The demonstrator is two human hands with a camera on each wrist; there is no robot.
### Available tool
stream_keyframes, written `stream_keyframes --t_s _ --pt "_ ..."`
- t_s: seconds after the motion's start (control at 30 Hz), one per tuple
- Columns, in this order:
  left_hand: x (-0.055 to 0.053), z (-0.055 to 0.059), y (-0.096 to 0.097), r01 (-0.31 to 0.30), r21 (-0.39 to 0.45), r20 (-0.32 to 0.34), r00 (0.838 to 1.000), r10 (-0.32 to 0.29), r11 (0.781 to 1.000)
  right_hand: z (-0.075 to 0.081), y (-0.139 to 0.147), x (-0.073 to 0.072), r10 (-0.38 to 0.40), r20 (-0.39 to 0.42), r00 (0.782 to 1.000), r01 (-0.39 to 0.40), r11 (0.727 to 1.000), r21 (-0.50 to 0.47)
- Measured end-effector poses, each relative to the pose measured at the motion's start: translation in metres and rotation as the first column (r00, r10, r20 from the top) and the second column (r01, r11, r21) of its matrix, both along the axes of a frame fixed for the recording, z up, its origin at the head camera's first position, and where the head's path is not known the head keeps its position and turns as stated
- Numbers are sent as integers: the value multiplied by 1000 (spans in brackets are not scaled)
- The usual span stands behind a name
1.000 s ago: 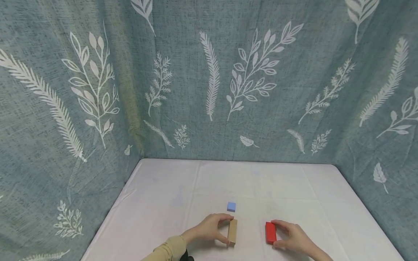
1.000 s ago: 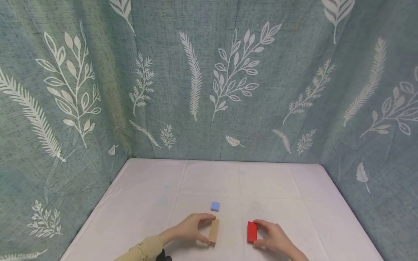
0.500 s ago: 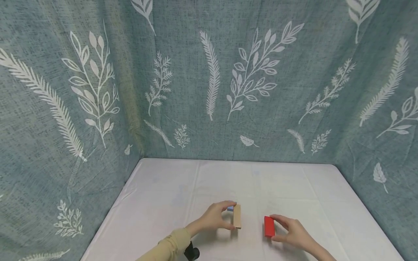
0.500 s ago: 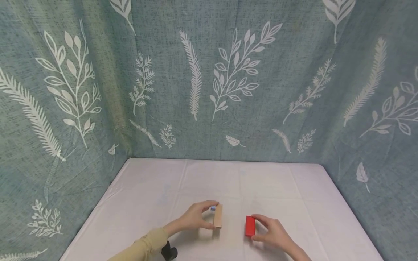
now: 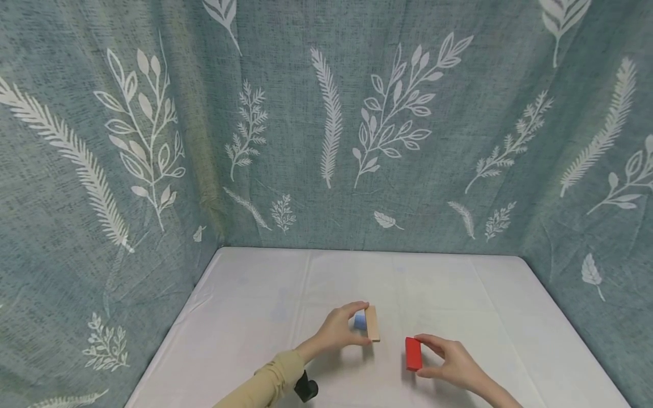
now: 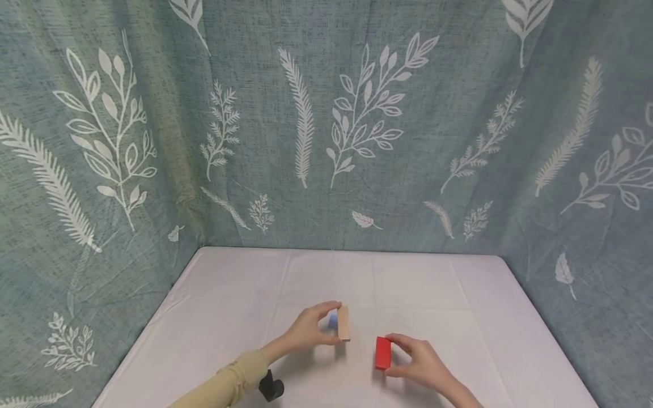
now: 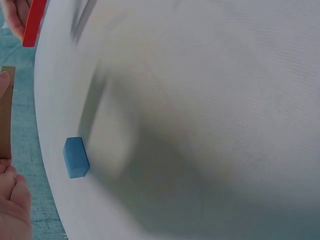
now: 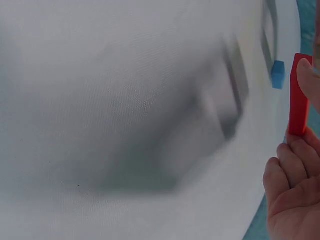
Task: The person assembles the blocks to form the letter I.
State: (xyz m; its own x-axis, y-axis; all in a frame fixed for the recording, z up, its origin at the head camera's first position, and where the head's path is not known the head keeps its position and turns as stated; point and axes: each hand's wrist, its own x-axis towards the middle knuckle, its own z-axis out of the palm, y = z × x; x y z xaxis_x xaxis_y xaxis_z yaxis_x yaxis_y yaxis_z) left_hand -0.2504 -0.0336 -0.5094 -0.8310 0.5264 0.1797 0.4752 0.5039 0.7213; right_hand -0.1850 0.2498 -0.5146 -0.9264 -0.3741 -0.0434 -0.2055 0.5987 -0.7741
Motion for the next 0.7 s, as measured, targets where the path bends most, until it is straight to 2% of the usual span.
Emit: stream_keyframes --t_s 0.23,0.7 --pt "-2 0 3 -27 25 6 1000 26 999 1 -4 0 23 14 1000 -22 999 -23" --pt "-4 3 6 -75 11 -17 997 75 997 2 -15 4 60 38 997 -58 997 -44"
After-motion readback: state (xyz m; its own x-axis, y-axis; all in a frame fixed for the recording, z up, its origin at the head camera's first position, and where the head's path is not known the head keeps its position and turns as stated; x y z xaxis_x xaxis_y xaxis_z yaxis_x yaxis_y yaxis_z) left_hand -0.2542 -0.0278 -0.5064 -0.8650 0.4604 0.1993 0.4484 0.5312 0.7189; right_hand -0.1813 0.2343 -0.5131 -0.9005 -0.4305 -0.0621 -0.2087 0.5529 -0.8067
